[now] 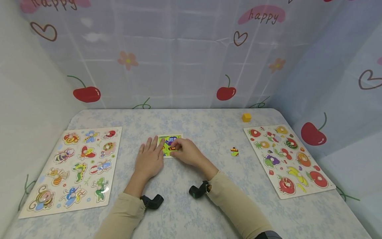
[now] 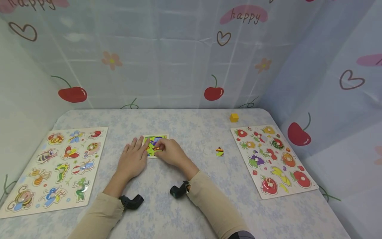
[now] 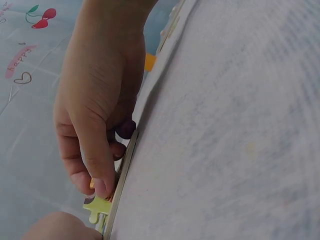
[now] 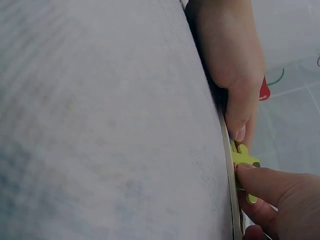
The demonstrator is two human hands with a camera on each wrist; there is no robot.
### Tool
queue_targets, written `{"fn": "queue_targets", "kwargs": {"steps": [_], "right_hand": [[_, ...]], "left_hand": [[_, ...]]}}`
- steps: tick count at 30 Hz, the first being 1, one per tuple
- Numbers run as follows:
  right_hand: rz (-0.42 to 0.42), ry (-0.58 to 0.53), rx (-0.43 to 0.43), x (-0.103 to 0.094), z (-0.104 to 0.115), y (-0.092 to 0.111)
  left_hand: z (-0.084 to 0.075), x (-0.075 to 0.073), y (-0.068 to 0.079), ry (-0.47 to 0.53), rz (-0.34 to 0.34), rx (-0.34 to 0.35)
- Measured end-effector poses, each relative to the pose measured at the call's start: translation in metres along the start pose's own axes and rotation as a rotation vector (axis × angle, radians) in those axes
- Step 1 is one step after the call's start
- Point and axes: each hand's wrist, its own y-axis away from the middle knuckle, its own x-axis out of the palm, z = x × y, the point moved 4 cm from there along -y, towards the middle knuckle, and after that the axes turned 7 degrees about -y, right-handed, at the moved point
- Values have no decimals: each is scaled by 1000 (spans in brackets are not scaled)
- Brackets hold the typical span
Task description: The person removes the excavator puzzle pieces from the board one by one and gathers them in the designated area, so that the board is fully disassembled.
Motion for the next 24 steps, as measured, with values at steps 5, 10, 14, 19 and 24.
{"fn": "queue_targets", "kwargs": {"steps": [5,10,14,19,24], "right_hand": [[-14,-38,16,-1,-1,1],[-22,-71,-6,-5,0,2],[-3,-92,-24,-9,2,3],[27,-86,-21,-14,2,5],[22,-64,-2,-24,2,10]], "left_hand": [[1,1,0,-4,9,-3],[2,2,-1,-6,17,2],[2,2,-1,-8,11,3],[0,1,0,0,4,-1],[1,3,-1,-11,14,-6]]}}
